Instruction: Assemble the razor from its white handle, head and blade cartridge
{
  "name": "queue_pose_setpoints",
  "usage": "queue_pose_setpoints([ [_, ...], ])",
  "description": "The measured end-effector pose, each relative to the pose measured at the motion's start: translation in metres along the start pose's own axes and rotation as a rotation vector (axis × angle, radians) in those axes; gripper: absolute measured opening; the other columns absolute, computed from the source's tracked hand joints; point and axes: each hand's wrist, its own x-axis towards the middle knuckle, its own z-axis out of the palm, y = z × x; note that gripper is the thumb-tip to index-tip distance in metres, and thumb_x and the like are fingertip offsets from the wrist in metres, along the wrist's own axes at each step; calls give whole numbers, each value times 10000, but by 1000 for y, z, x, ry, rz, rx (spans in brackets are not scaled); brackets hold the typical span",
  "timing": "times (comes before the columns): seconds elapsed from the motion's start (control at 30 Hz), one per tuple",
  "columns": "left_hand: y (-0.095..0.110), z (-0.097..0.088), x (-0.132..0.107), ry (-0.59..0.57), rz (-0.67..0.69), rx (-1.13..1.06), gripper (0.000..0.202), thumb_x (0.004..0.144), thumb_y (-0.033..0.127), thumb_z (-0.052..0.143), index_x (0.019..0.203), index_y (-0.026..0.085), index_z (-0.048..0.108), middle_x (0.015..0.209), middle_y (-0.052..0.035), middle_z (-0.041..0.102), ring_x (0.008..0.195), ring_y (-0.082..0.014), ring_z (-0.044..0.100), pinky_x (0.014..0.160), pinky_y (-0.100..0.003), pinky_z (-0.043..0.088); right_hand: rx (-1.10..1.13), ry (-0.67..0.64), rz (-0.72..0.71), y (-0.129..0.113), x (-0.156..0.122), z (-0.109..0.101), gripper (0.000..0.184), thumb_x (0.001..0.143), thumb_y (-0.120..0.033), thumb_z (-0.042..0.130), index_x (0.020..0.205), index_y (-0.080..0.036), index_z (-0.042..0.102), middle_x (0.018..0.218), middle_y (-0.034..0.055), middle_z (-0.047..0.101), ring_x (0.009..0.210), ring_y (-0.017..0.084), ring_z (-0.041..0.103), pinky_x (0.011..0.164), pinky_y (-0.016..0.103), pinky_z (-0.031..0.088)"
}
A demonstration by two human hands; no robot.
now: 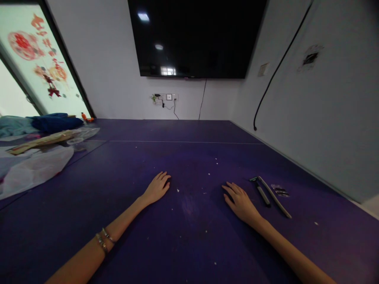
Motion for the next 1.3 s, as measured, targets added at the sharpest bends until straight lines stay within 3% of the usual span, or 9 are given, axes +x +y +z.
queue_pose_setpoints([
  [0.4,1,-1,-2,-1,-1,25,398,892,300,347,1205,130,525,1338,-135,470,1289,-252,353,1065,-417,282,55,-15,9,-2,-1,-2,414,881,-318,382,1226,-165,553,1317,151,494,1261,297,386,998,498,346],
  [0.57,-1,1,-2,-2,4,33,399,894,302,347,1205,128,527,1333,-141,472,1286,-255,358,1068,-418,281,232,58,31,-1,2,-6,396,842,-303,439,1180,-152,580,1276,156,529,1216,275,450,995,460,375],
  [0.67,-3,2,-1,5,8,28,396,894,307,347,1201,135,530,1331,-135,477,1287,-253,358,1065,-420,287,385,157,133,20,9,-26,354,797,-298,476,1091,-162,620,1147,131,622,1024,238,603,873,385,486],
  [0.77,-4,3,-2,16,7,18,404,895,318,341,1206,138,525,1335,-132,474,1291,-254,352,1064,-428,290,358,216,334,60,12,-54,301,735,-262,506,967,-149,662,898,95,706,786,212,671,743,326,521],
  [0.87,-5,4,-1,22,6,17,403,894,326,342,1203,143,524,1333,-124,478,1290,-252,353,1064,-432,290,249,146,491,97,8,-73,260,683,-263,550,867,-144,691,776,85,716,685,221,672,615,286,506],
  [0.97,-5,4,-2,27,4,17,394,893,325,343,1196,151,525,1333,-117,480,1288,-252,358,1063,-434,292,149,28,554,113,-2,-74,242,679,-285,573,820,-139,704,715,90,711,582,214,654,513,263,456],
  [1.3,-4,2,-2,23,2,-3,400,889,325,345,1192,141,530,1333,-130,477,1288,-262,356,1058,-445,294,-20,-133,540,100,-10,-64,123,660,-247,608,701,-188,708,613,52,685,575,201,644,486,242,397],
])
